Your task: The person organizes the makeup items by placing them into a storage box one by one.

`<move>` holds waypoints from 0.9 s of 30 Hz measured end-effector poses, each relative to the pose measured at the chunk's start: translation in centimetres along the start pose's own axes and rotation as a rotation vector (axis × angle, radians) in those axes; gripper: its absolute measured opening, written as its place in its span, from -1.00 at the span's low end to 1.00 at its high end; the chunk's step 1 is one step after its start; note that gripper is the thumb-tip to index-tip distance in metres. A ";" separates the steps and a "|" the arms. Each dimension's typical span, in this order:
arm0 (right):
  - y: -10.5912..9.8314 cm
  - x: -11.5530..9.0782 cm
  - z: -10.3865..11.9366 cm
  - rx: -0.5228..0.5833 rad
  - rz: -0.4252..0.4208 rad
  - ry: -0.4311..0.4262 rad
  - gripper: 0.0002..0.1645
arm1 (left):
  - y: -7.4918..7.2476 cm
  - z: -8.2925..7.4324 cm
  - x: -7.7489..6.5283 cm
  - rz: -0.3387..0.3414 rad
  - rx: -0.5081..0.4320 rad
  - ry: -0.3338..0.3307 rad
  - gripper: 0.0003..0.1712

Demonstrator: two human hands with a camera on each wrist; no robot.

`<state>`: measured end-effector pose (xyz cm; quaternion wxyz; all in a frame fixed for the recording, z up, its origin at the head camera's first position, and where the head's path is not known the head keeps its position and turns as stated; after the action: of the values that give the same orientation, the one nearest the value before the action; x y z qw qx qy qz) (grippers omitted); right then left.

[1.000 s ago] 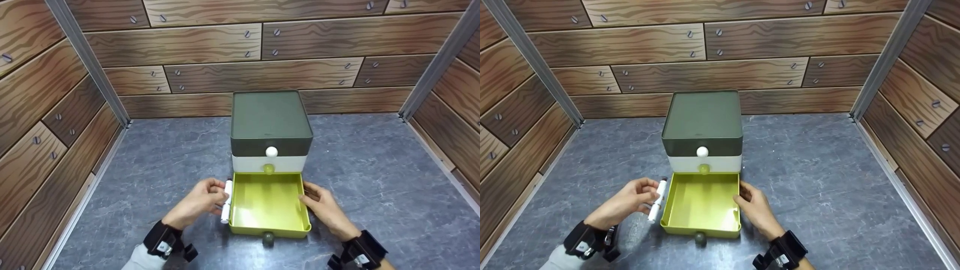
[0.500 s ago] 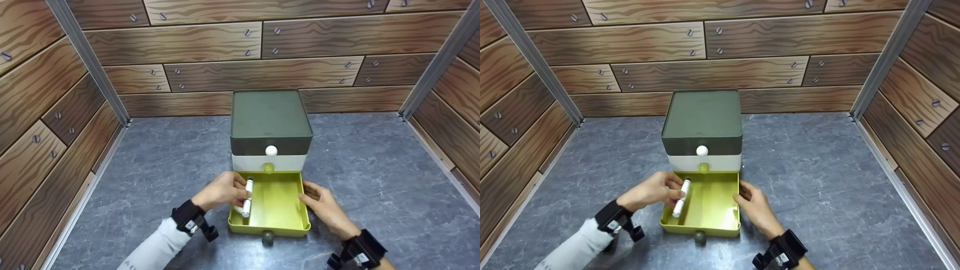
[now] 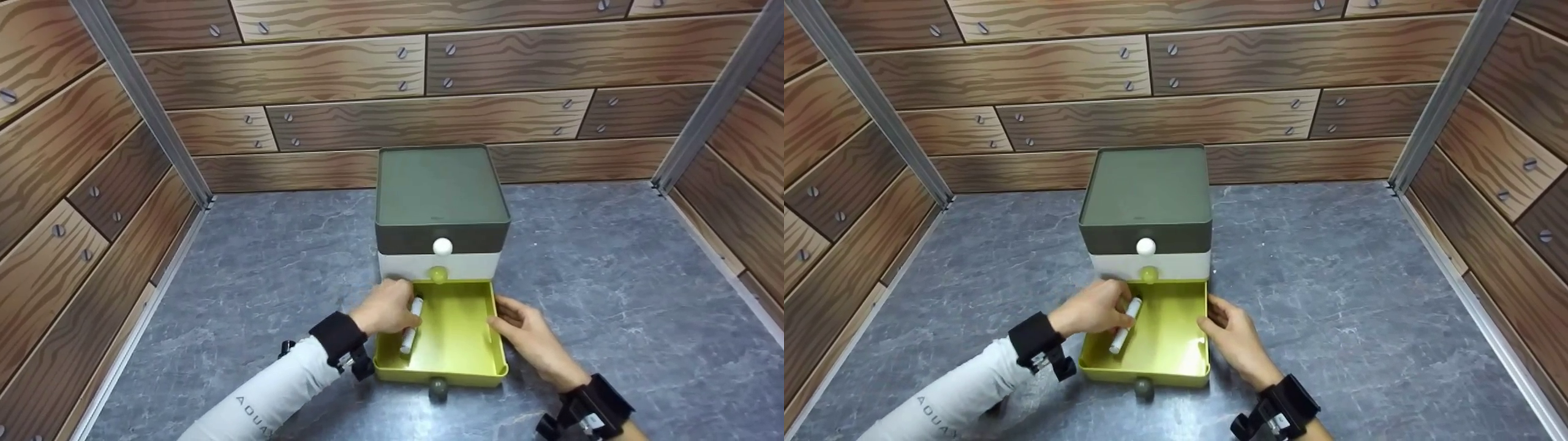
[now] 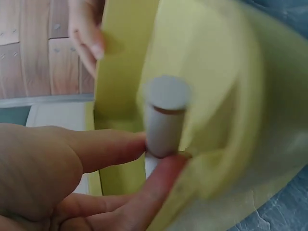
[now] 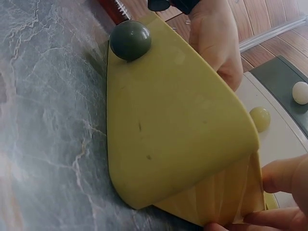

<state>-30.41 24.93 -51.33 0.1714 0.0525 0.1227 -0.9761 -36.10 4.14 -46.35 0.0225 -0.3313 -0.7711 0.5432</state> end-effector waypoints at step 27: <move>-2.4 -5.3 0.7 0.062 -0.282 0.040 -0.29 | -3.2 4.1 -7.2 -0.135 -0.298 0.034 -0.66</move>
<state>-26.37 28.63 -49.40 0.0285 0.0594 0.1021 -0.9926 -33.68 -3.69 -42.97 0.0225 -0.2876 -0.8631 0.4144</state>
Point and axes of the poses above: each hand's wrist, its own x-axis towards the middle knuckle, its own y-axis out of the palm, z = x × y, the point moved 9 cm from there along x, towards the middle knuckle, and after that the axes turned 15 degrees about z, right-handed, at the moved point
